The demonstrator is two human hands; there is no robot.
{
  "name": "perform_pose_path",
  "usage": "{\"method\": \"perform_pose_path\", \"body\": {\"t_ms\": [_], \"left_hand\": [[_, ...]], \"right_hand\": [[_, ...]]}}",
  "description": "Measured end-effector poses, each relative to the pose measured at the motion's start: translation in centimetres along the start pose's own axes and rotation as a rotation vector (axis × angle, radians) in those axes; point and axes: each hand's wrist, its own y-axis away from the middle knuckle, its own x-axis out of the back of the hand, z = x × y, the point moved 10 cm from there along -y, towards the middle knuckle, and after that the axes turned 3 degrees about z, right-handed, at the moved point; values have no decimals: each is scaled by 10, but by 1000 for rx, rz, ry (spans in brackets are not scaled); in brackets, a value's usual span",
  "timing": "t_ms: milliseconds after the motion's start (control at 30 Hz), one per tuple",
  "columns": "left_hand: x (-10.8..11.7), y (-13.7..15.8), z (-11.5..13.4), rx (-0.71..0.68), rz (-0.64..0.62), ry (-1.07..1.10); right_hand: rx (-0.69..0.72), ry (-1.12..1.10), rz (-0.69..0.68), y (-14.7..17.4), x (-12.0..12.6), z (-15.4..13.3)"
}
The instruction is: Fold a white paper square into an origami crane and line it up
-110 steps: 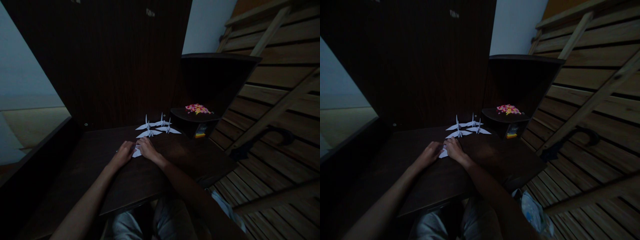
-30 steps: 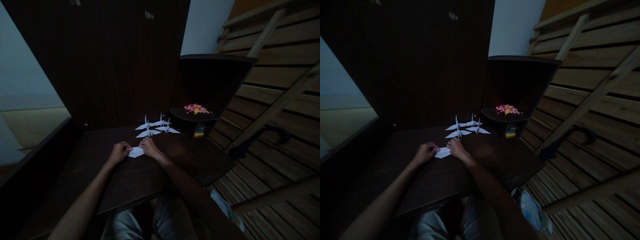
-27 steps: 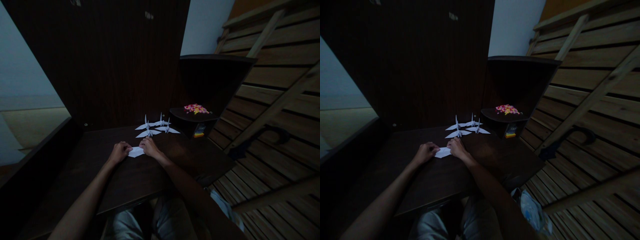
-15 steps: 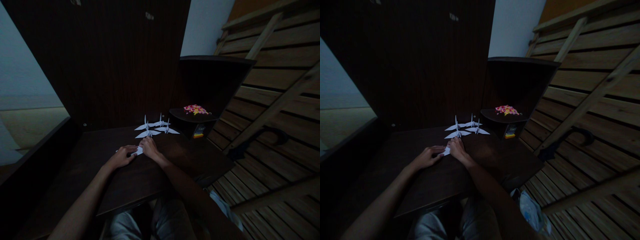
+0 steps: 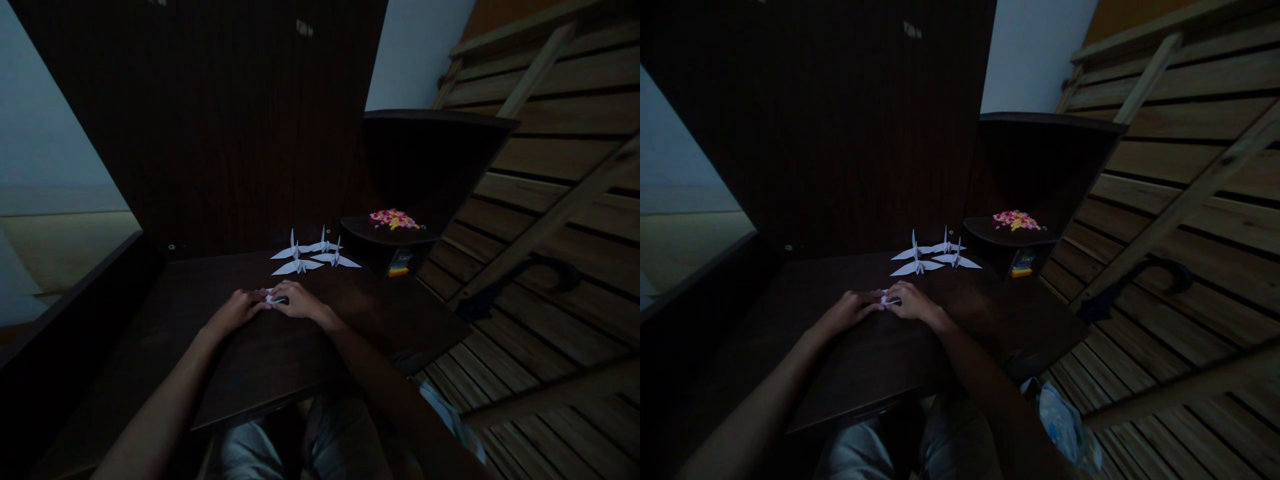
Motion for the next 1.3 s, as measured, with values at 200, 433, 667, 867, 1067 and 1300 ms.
{"method": "perform_pose_path", "body": {"t_ms": [200,433,667,867,1067,1300], "left_hand": [[10,0,-2,-10,65,24],[17,-1,-5,26,137,50],[22,-1,-8,39,220,67],[19,-1,-9,-12,185,58],[11,-3,-12,-57,105,14],[7,-1,-20,-11,20,36]], "right_hand": [[-28,15,-8,-2,-2,6],[-157,5,105,-3,0,20],[-245,-15,156,-3,1,31],[-306,-27,169,-2,-1,34],[-272,72,92,-3,-7,30],[-351,-14,-100,0,-21,41]]}}
